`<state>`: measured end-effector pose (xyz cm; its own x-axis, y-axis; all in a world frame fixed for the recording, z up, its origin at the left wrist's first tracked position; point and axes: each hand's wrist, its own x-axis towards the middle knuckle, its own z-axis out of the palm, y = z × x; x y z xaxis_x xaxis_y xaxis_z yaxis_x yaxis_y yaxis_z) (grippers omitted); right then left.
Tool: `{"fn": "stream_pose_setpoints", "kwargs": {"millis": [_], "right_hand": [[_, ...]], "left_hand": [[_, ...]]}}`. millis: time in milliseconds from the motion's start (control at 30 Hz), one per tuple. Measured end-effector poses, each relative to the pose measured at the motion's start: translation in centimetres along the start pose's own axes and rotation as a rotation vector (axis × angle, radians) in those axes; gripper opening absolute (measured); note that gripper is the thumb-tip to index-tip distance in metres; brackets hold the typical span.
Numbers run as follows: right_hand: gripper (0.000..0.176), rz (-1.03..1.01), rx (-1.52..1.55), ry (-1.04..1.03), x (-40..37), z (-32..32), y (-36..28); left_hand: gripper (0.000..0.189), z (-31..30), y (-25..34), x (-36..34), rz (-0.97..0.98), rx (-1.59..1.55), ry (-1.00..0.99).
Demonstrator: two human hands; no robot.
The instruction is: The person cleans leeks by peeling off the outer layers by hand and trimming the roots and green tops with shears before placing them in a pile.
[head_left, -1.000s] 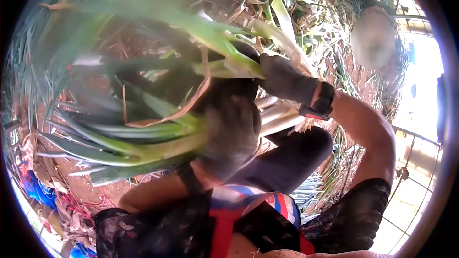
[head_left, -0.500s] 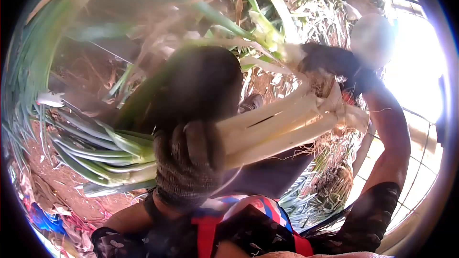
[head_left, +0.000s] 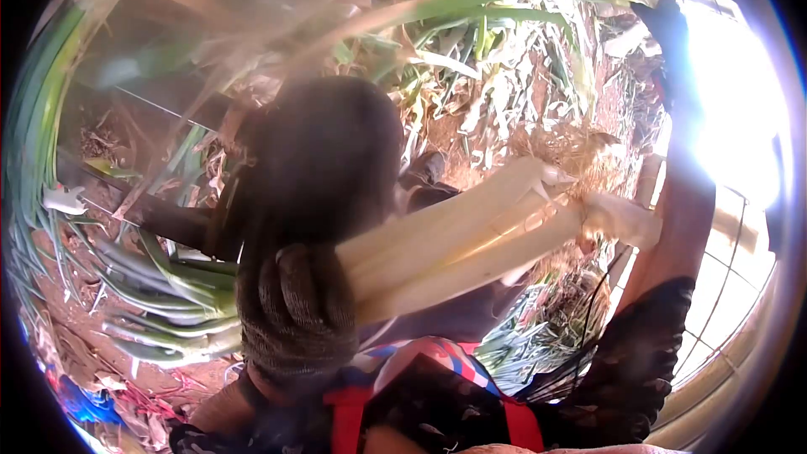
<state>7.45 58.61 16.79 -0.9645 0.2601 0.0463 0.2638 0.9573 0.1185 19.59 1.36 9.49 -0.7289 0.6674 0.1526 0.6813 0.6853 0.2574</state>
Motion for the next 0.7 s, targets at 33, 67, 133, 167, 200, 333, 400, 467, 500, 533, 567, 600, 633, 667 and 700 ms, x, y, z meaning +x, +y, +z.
{"fn": "stream_pose_setpoints", "kwargs": {"millis": [33,67,133,167,200,333,400,467,500,533,567,600,633,667,700], "right_hand": [[0.022,0.011,-0.012,0.009,-0.4,-0.6,0.3],[0.022,0.006,0.009,0.021,-1.3,-1.1,0.6],[0.022,-0.023,0.12,0.034,-4.3,-1.5,-0.1],[0.022,-0.027,0.202,0.032,-6.8,-1.4,-1.5],[0.022,-0.026,0.279,0.024,-9.1,-1.3,-2.9],[0.022,0.007,0.529,-0.003,-18.0,-0.2,-9.8],[0.023,0.013,0.581,0.006,-20.9,0.6,-12.7],[0.023,0.003,0.593,0.03,-22.8,1.4,-14.9],[0.023,-0.014,0.581,0.04,-23.0,1.7,-15.5],[0.023,-0.033,0.561,0.047,-23.5,1.8,-16.0],[0.023,-0.045,0.545,0.055,-24.1,1.9,-16.3],[0.023,-0.067,0.521,0.053,-24.3,2.0,-16.5],[0.023,-0.095,0.492,0.053,-24.4,2.0,-16.4],[0.023,-0.126,0.448,0.062,-24.5,2.0,-16.0],[0.024,-0.157,0.405,0.084,-24.0,2.0,-15.0]], "left_hand": [[0.054,0.0,-0.1,0.2,0.016,0.007,-0.015],[0.057,0.0,-0.1,0.6,0.036,0.015,-0.017],[0.061,-0.3,-0.4,1.7,0.028,-0.008,-0.056],[0.064,-0.4,-0.4,2.1,0.021,-0.021,-0.077],[0.055,-0.4,-0.3,2.2,0.016,-0.022,-0.054],[0.046,-0.5,0.0,2.3,0.005,-0.023,-0.007],[0.053,-0.7,0.1,2.4,0.004,-0.033,0.001],[0.061,-0.7,-0.1,2.6,0.004,-0.05,0.007],[0.064,-0.7,-0.2,2.6,-0.002,-0.057,0.0],[0.066,-0.8,-0.3,2.7,-0.007,-0.064,-0.007],[0.069,-0.9,-0.3,2.7,-0.014,-0.073,-0.014],[0.071,-0.7,-0.4,2.7,-0.018,-0.089,-0.013],[0.073,-0.5,-0.5,2.8,-0.026,-0.109,-0.013],[0.075,-0.4,-0.5,2.8,-0.036,-0.131,-0.013],[0.076,-0.1,-0.7,2.8,-0.03,-0.123,-0.01]]}}
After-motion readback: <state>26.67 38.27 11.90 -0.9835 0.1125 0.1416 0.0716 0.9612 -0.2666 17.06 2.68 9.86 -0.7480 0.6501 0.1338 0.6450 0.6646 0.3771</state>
